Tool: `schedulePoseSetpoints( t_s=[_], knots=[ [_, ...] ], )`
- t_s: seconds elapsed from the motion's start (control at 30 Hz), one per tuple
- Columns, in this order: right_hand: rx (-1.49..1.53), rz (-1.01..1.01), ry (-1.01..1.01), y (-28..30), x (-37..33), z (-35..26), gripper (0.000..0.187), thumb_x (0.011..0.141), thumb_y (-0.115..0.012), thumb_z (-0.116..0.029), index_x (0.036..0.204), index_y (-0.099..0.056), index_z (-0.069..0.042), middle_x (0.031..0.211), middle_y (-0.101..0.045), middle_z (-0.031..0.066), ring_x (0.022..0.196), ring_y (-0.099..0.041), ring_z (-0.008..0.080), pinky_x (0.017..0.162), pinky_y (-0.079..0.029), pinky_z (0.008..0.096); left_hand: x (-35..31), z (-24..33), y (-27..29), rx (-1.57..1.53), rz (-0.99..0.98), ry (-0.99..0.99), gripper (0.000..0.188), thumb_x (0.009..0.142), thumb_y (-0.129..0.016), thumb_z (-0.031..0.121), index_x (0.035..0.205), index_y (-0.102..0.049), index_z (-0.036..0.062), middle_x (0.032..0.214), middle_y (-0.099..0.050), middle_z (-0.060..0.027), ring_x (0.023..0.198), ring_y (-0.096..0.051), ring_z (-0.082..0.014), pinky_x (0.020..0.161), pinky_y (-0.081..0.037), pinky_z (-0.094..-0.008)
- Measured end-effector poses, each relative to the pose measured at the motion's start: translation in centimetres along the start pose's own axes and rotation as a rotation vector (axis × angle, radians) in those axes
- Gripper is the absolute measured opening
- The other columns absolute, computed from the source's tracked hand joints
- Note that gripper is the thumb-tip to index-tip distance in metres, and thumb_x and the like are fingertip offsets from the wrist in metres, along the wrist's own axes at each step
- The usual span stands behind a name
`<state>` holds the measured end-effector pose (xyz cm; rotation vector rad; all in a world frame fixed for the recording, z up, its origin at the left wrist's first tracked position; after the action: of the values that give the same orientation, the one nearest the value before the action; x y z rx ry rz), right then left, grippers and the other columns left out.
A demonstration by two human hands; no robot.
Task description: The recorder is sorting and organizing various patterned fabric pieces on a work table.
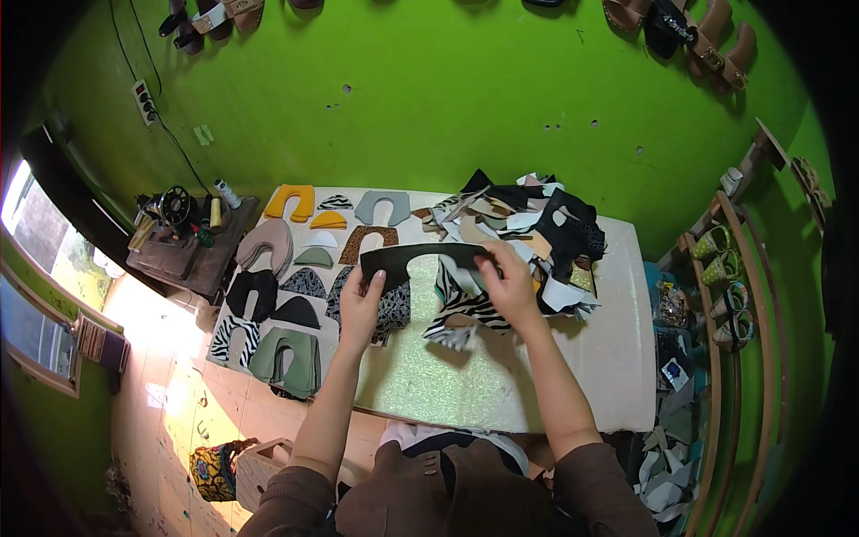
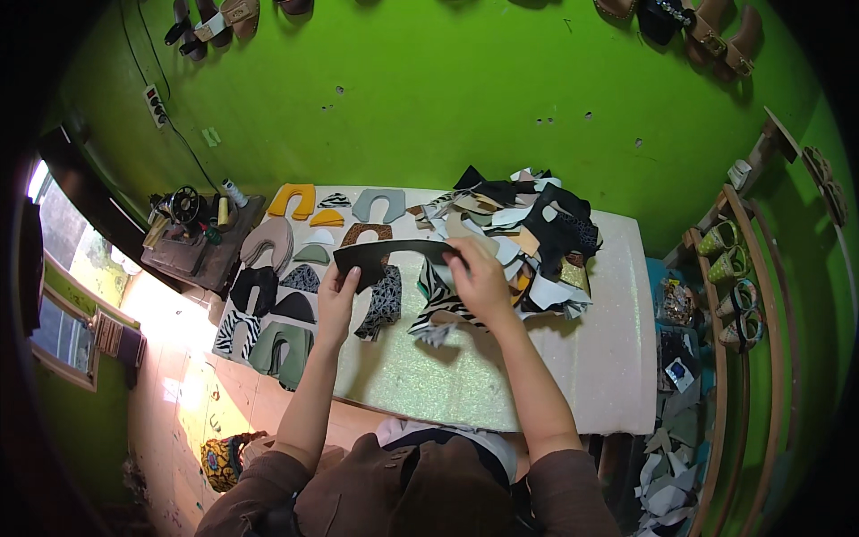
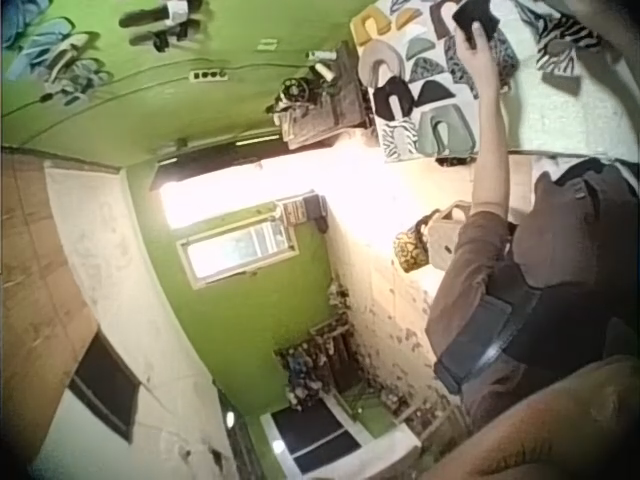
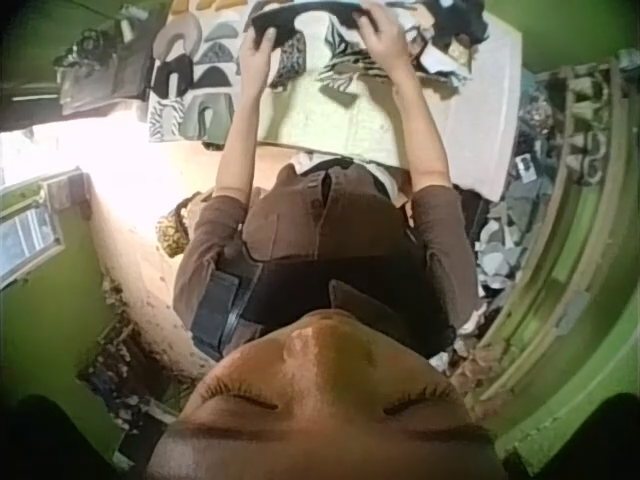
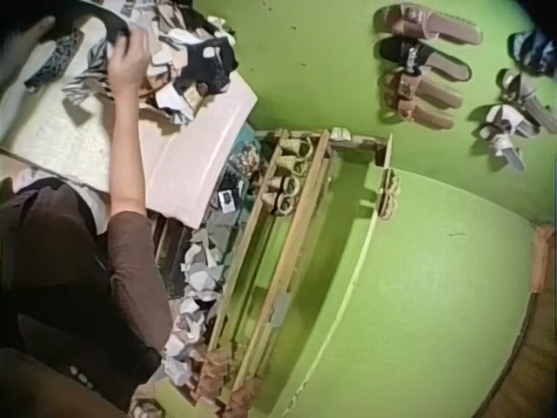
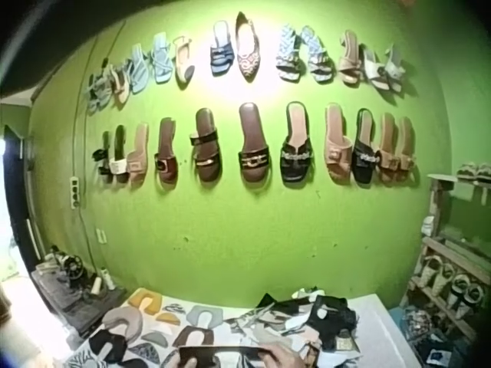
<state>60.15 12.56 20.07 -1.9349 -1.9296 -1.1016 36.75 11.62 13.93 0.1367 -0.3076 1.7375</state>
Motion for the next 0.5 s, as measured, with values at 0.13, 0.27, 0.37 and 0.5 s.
schedulePoseSetpoints(
  t_s=[0.13, 0.27, 0.37, 0.5],
  knots=[
    [-0.079, -0.006, -0.05, -4.4, -2.5, -1.8, 0.033, 0.085, -0.058, -0.018, 0.113, -0.051, -0.003, 0.087, -0.061, 0.0128, 0.072, -0.06, 0.0219, 0.062, -0.045, 0.0276, -1.9, -2.2, 4.6, 0.087, 0.048, 0.07, 0.026, 0.09, -0.053, 0.009, 0.112, -0.047, -0.0016, 0.097, -0.059, -0.0068, 0.088, -0.055, -0.0091, 0.08, -0.044, -0.0231],
    [-0.014, -0.18, -0.246, -10.1, -5.7, -1.4, 0.04, 0.086, -0.056, -0.017, 0.123, -0.044, -0.008, 0.078, -0.055, 0.0126, 0.063, -0.053, 0.0261, 0.061, -0.043, 0.0328, -5.1, -5.0, 9.4, 0.265, 0.113, 0.121, 0.037, 0.086, -0.054, 0.003, 0.12, -0.04, -0.0014, 0.102, -0.057, -0.0117, 0.092, -0.056, -0.0154, 0.081, -0.044, -0.0257],
    [-0.061, -0.202, -0.351, -13.6, -9.9, 0.8, 0.041, 0.085, -0.055, -0.018, 0.123, -0.044, -0.009, 0.081, -0.057, 0.017, 0.068, -0.057, 0.0337, 0.061, -0.044, 0.039, -8.3, -7.4, 12.6, 0.627, 0.037, 0.247, 0.051, 0.078, -0.06, 0.005, 0.124, -0.04, 0.0002, 0.105, -0.055, -0.0203, 0.096, -0.056, -0.0276, 0.083, -0.043, -0.0325],
    [-0.158, -0.355, -0.578, -16.8, -15.2, 2.3, 0.041, 0.085, -0.053, -0.019, 0.123, -0.043, -0.009, 0.092, -0.061, 0.0231, 0.081, -0.059, 0.0411, 0.068, -0.047, 0.0452, -12.4, -10.4, 15.7, 0.803, -0.101, 0.304, 0.054, 0.076, -0.061, 0.006, 0.126, -0.041, 0.0015, 0.103, -0.055, -0.0191, 0.083, -0.058, -0.027, 0.073, -0.046, -0.0327]
  ],
)
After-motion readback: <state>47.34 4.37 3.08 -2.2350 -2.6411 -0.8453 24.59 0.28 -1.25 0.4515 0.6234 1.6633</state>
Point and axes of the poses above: each hand's wrist, its own x-axis towards the middle knuckle, its own y-axis out of the back of the hand, z = x × y, the point moved 7 cm from there along x, towards the middle knuckle
